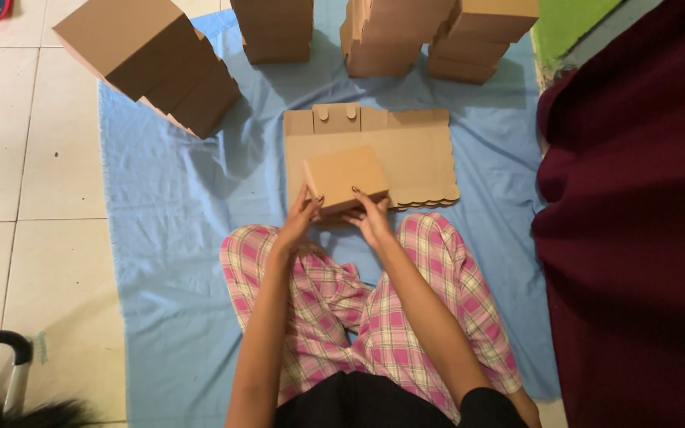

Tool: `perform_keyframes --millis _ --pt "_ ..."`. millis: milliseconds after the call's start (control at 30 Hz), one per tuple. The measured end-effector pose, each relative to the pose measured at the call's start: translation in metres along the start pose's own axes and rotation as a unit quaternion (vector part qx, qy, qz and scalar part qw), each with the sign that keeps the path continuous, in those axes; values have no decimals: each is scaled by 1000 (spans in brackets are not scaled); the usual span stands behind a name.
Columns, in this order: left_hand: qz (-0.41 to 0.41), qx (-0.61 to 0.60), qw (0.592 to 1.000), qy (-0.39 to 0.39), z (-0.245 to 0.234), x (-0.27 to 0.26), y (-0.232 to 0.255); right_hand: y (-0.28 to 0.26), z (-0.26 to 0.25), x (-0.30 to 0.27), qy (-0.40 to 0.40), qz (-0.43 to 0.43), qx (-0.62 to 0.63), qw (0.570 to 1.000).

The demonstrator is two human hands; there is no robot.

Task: The person assembles cardboard boxes from flat cardboard cutouts by folding the panels and tucking in the flaps by hand, then stacks the finished boxes.

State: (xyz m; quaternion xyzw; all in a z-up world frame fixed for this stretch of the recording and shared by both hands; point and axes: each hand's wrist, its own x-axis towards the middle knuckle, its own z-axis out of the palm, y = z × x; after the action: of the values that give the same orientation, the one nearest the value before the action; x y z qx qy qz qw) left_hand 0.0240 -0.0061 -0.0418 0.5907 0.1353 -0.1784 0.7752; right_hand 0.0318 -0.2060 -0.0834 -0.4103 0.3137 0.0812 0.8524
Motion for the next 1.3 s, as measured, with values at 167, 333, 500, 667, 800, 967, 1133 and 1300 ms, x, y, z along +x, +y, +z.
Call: perform_keyframes --millis 167,333,500,667,800,967,1133,1300 --pt "-7 43 998 -51 7 -9 6 -79 3 -24 81 -100 5 992" --pt "130 137 981 37 5 0 -7 -166 -63 2 170 -209 97 958" --pt "262 464 818 216 -15 34 -50 -288 -76 21 95 -206 303 926" --pt "118 546 821 115 -6 32 -51 -368 -35 14 73 -205 272 938" --pt "86 603 788 90 -3 42 -62 -416 -3 26 39 -233 232 944" --pt "100 607 784 83 -2 37 -68 -440 40 34 65 -247 234 938" --pt "113 608 780 95 -1 39 -69 -464 51 93 104 -275 182 938" --pt "116 628 764 94 0 39 -69 -470 58 144 139 -276 129 942"
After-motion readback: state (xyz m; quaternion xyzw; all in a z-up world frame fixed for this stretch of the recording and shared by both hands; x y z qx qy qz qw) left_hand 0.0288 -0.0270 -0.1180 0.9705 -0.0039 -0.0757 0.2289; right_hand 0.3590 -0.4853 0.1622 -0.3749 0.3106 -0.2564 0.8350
